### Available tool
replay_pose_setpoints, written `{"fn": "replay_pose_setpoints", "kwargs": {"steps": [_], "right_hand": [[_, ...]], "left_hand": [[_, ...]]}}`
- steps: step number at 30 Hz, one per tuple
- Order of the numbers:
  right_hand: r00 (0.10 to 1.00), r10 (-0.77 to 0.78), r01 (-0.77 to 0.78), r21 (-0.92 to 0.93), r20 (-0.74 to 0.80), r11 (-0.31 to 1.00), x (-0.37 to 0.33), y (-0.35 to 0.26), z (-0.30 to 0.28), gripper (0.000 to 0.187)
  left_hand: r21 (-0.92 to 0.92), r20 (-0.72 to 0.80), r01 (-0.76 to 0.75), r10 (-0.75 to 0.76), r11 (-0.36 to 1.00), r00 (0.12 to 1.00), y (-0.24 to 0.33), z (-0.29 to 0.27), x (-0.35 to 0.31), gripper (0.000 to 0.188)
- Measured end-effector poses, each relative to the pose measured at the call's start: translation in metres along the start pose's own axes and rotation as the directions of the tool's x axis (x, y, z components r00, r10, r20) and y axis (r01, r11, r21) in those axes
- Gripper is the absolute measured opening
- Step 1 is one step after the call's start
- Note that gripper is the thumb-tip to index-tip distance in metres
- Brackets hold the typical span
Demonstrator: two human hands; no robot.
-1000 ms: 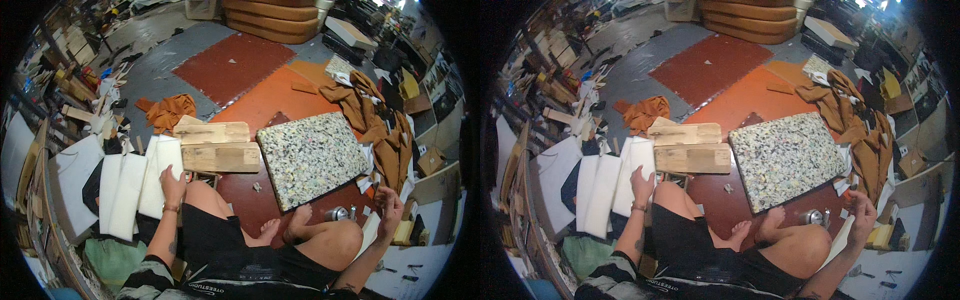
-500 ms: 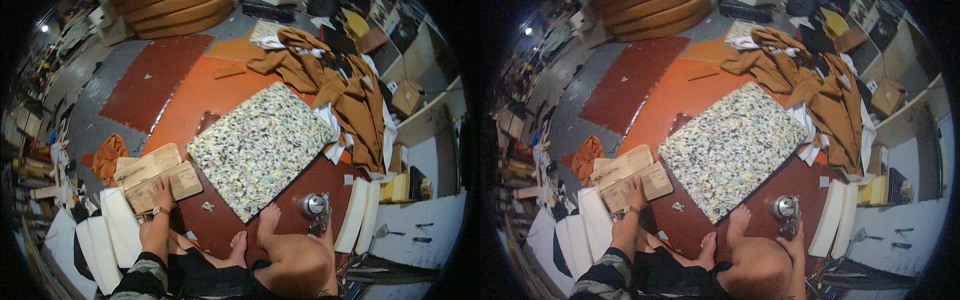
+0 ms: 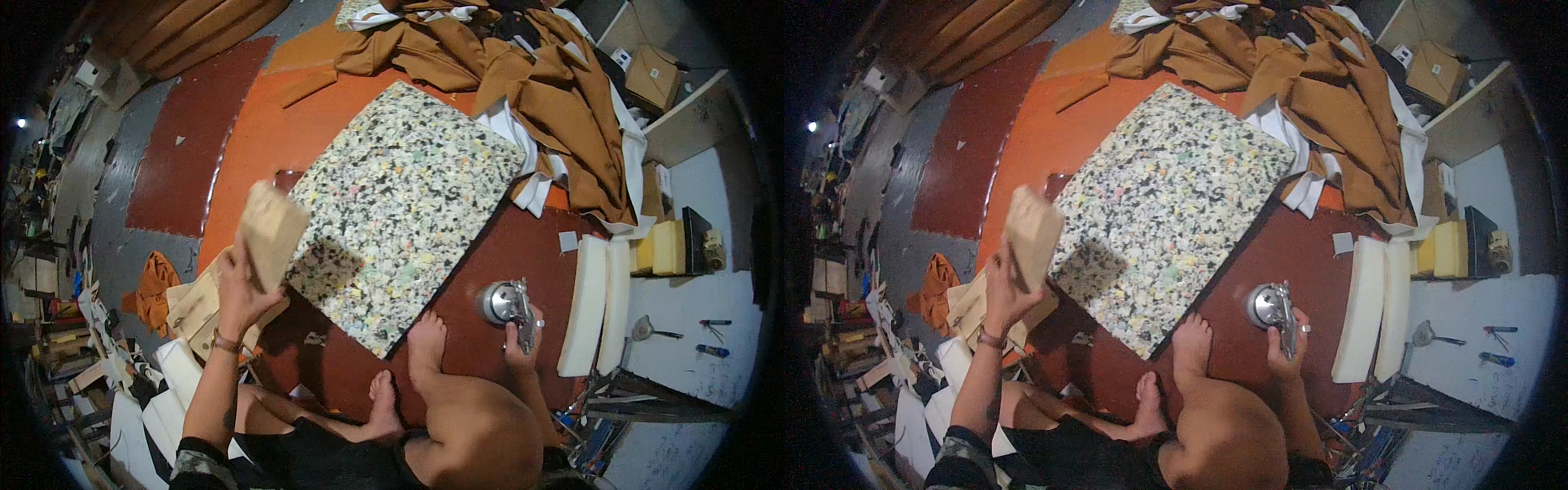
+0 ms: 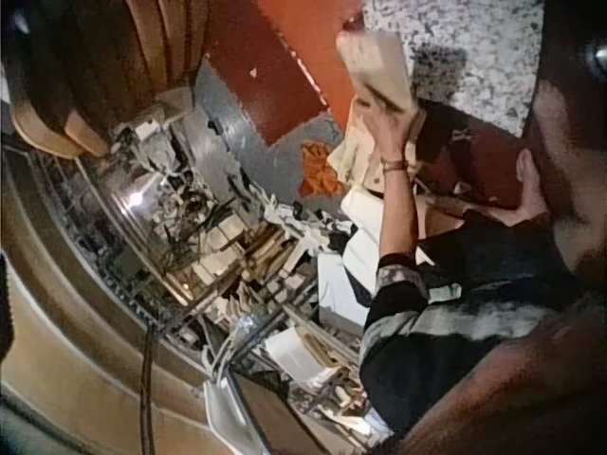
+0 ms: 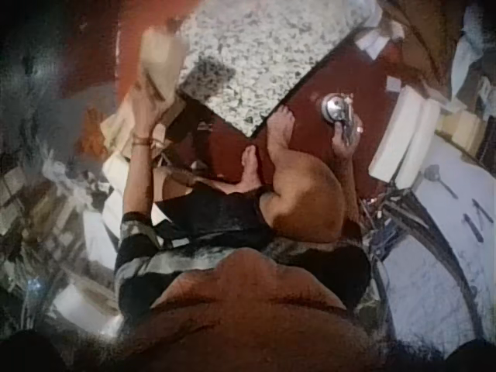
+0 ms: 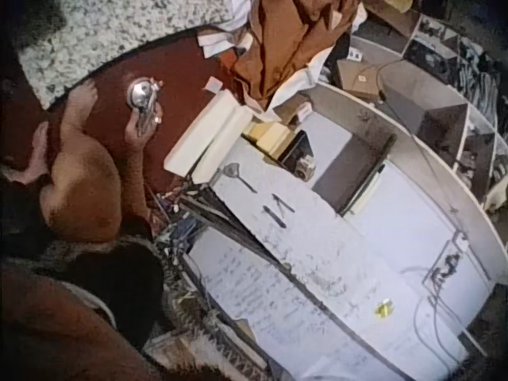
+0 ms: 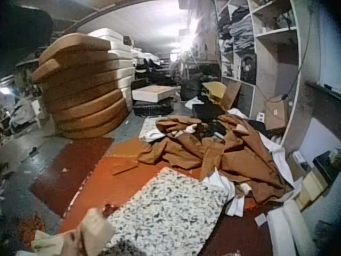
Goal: The person sits on the floor and repeatedly places a rectangular white foam piece onto a speckled board, then uses a wooden block to press or smooth it. The person also uses a spray can on the board and foam, then repeats the placement and pressing cycle multiple times.
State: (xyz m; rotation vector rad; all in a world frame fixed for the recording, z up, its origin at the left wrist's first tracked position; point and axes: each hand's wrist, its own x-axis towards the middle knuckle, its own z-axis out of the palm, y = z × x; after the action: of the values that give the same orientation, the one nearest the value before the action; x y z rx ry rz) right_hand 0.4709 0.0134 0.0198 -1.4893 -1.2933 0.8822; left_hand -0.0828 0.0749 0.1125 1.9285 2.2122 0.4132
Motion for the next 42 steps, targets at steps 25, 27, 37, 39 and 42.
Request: {"fn": "replay_pose_setpoints", "kwargs": {"steps": [25, 27, 37, 39, 42], "right_hand": [[0.998, 0.028, -0.017, -0.185, 0.055, 0.983, 0.144, -0.057, 0.025, 0.038], [0.999, -0.029, 0.034, -0.232, 0.024, 0.972, 0.155, -0.057, 0.035, 0.04], [0.958, 0.096, -0.052, -0.164, 0.271, 0.985, 0.155, -0.072, 0.045, 0.036], [0.905, 0.34, -0.3, -0.182, 0.255, 0.936, 0.155, -0.079, 0.042, 0.036], [0.981, 0.145, -0.112, -0.236, 0.127, 0.965, 0.158, -0.069, 0.047, 0.037]], "left_hand": [[-0.055, 0.34, 0.738, -0.683, 0.672, 0.647, -0.132, -0.036, -0.277, 0.044], [-0.187, 0.124, 0.73, -0.722, 0.657, 0.681, -0.122, -0.023, -0.295, 0.053], [-0.071, 0.458, 0.895, -0.783, 0.44, 0.421, -0.105, -0.042, -0.25, 0.071], [-0.118, 0.356, 0.864, -0.792, 0.489, 0.496, -0.106, -0.037, -0.259, 0.06], [-0.185, 0.193, 0.795, -0.772, 0.578, 0.606, -0.107, -0.026, -0.263, 0.049]]}}
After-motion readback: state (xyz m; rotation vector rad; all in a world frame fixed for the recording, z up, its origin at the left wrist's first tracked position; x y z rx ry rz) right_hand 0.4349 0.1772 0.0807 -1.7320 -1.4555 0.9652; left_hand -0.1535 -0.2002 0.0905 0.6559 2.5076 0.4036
